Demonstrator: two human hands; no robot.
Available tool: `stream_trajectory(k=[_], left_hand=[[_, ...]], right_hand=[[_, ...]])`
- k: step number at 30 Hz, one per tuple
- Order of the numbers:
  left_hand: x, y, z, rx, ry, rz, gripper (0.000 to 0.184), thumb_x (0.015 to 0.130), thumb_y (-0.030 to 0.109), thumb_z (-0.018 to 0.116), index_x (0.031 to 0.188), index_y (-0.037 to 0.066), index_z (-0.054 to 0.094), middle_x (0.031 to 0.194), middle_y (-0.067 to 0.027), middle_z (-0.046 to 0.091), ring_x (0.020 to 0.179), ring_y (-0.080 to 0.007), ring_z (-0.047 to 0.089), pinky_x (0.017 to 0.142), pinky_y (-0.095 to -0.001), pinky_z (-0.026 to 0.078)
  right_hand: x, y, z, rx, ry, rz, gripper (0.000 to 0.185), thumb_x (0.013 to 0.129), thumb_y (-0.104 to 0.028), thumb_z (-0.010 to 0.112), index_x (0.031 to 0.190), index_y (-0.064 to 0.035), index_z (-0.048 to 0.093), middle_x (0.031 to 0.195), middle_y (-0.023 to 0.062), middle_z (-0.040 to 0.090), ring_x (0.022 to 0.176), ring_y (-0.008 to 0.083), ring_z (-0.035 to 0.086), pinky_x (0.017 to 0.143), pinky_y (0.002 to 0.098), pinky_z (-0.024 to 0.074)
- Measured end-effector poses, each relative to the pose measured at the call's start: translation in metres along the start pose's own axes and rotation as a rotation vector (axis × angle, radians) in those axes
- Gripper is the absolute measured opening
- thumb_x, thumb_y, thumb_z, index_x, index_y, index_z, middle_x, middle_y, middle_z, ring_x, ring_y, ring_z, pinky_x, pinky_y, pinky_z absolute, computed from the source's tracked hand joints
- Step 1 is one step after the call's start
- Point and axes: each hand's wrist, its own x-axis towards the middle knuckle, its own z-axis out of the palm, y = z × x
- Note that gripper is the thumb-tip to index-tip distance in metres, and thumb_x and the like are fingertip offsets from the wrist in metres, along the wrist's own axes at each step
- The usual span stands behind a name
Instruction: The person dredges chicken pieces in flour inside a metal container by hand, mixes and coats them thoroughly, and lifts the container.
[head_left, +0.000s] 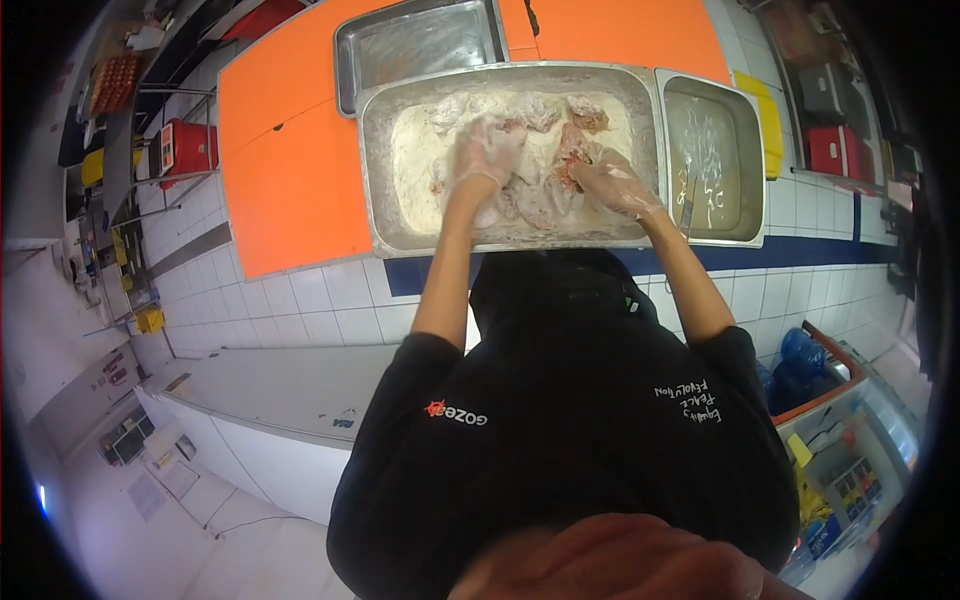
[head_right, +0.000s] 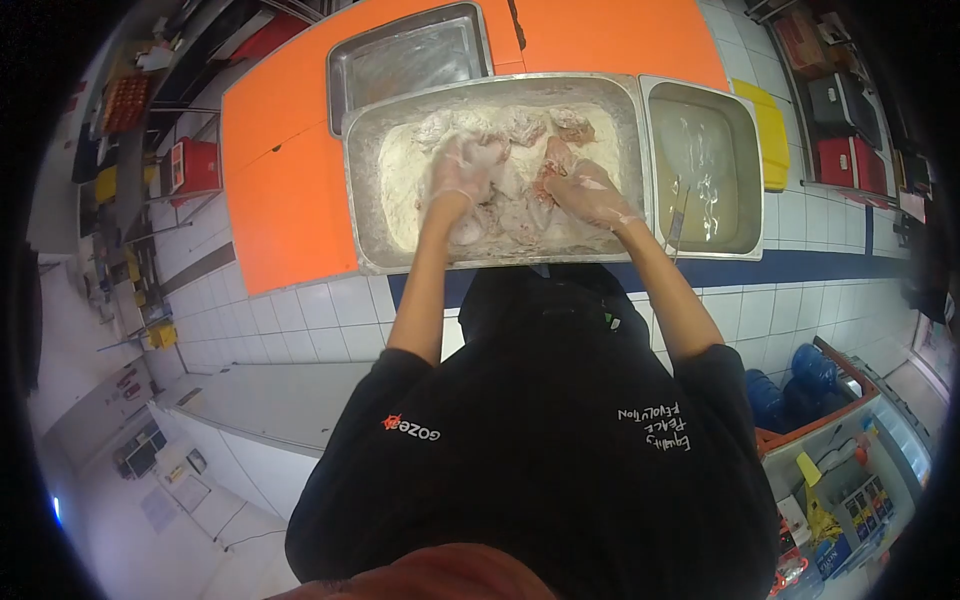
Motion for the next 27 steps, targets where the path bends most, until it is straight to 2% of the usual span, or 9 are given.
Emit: stream_trajectory(k=[5, 7, 10, 13, 18, 22, 23, 25, 27], left_hand=[[0.029, -0.003, -0.026, 0.633, 0.07, 0.077, 0.048, 0.097, 0.043, 0.062, 0.135, 0.014, 0.064, 0.15, -0.0139, 0.054, 0.14, -0.0361, 0.047, 0.116, -0.0433, 0.039], [0.044, -0.057, -0.004, 0.949, 0.389, 0.502, 0.059, 0.093, 0.051, 0.063, 0.138, 0.014, 0.062, 0.139, -0.0172, 0.062, 0.132, -0.0382, 0.056, 0.107, -0.0464, 0.047], [0.045, -0.038, -0.012, 0.993, 0.206, 0.376, 0.048, 0.093, 0.044, 0.065, 0.127, 0.01, 0.069, 0.143, -0.0162, 0.059, 0.134, -0.036, 0.05, 0.11, -0.0458, 0.044], [0.044, -0.026, -0.023, 0.898, 0.177, 0.36, 0.041, 0.093, 0.038, 0.065, 0.122, 0.01, 0.071, 0.129, -0.0172, 0.066, 0.128, -0.0366, 0.055, 0.108, -0.0462, 0.045], [0.015, 0.003, -0.037, 0.875, 0.138, 0.31, 0.04, 0.093, 0.036, 0.064, 0.119, 0.005, 0.07, 0.118, -0.0175, 0.071, 0.119, -0.0377, 0.06, 0.105, -0.0472, 0.046], [0.02, 0.004, -0.019, 0.791, 0.111, 0.154, 0.052, 0.085, 0.038, 0.073, 0.124, 0.004, 0.066, 0.12, -0.024, 0.067, 0.114, -0.041, 0.063, 0.101, -0.0486, 0.05], [0.02, -0.006, -0.006, 0.79, 0.108, 0.158, 0.052, 0.085, 0.038, 0.073, 0.124, 0.004, 0.066, 0.12, -0.024, 0.067, 0.114, -0.041, 0.063, 0.101, -0.0486, 0.05], [0.015, -0.026, 0.02, 0.646, 0.51, 0.453, 0.052, 0.086, 0.039, 0.074, 0.124, 0.004, 0.066, 0.111, -0.0195, 0.071, 0.106, -0.0347, 0.068, 0.096, -0.0431, 0.052], [-0.004, -0.015, 0.023, 0.324, 0.297, 0.279, 0.061, 0.087, 0.048, 0.071, 0.128, 0.003, 0.065, 0.114, -0.0223, 0.071, 0.11, -0.038, 0.067, 0.098, -0.043, 0.051]], right_hand=[[0.027, 0.043, 0.022, -0.209, 0.195, -0.17, 0.037, 0.087, -0.029, 0.068, 0.101, 0.0054, 0.069, 0.083, 0.0247, 0.07, 0.08, 0.0392, 0.069, 0.075, 0.0453, 0.0531], [0.026, 0.038, 0.025, -0.368, 0.296, -0.302, 0.037, 0.086, -0.028, 0.069, 0.102, 0.0057, 0.068, 0.082, 0.0259, 0.069, 0.082, 0.0425, 0.069, 0.075, 0.0464, 0.0534], [0.012, 0.021, 0.027, -0.254, 0.486, -0.438, 0.039, 0.084, -0.022, 0.07, 0.112, 0.0038, 0.067, 0.082, 0.0279, 0.068, 0.085, 0.0487, 0.066, 0.077, 0.0493, 0.0536], [0.022, 0.026, 0.028, -0.087, 0.433, -0.557, 0.036, 0.086, -0.017, 0.069, 0.116, 0.0011, 0.066, 0.081, 0.0254, 0.066, 0.077, 0.04, 0.068, 0.074, 0.0472, 0.0537], [0.036, 0.023, 0.035, 0.356, 0.263, -0.169, 0.028, 0.089, -0.01, 0.066, 0.115, 0.0003, 0.067, 0.081, 0.0085, 0.066, 0.07, 0.0148, 0.06, 0.065, 0.0344, 0.0501], [0.063, 0.043, 0.051, 0.601, 0.07, -0.114, 0.032, 0.09, -0.008, 0.066, 0.121, 0.0, 0.066, 0.083, 0.0049, 0.067, 0.071, 0.0145, 0.06, 0.065, 0.0327, 0.0494], [0.051, 0.026, 0.052, 0.422, 0.114, -0.176, 0.032, 0.092, -0.012, 0.065, 0.122, -0.001, 0.065, 0.085, 0.0048, 0.067, 0.073, 0.0133, 0.061, 0.066, 0.0319, 0.05], [0.053, 0.022, 0.06, 0.24, 0.16, -0.236, 0.033, 0.094, -0.016, 0.064, 0.124, -0.0021, 0.065, 0.088, 0.0047, 0.067, 0.074, 0.0122, 0.061, 0.067, 0.0311, 0.0506], [0.07, 0.035, 0.079, 0.212, 0.219, -0.57, 0.037, 0.091, -0.017, 0.07, 0.126, -0.0033, 0.065, 0.088, 0.0057, 0.068, 0.073, 0.012, 0.06, 0.066, 0.0326, 0.0502]])
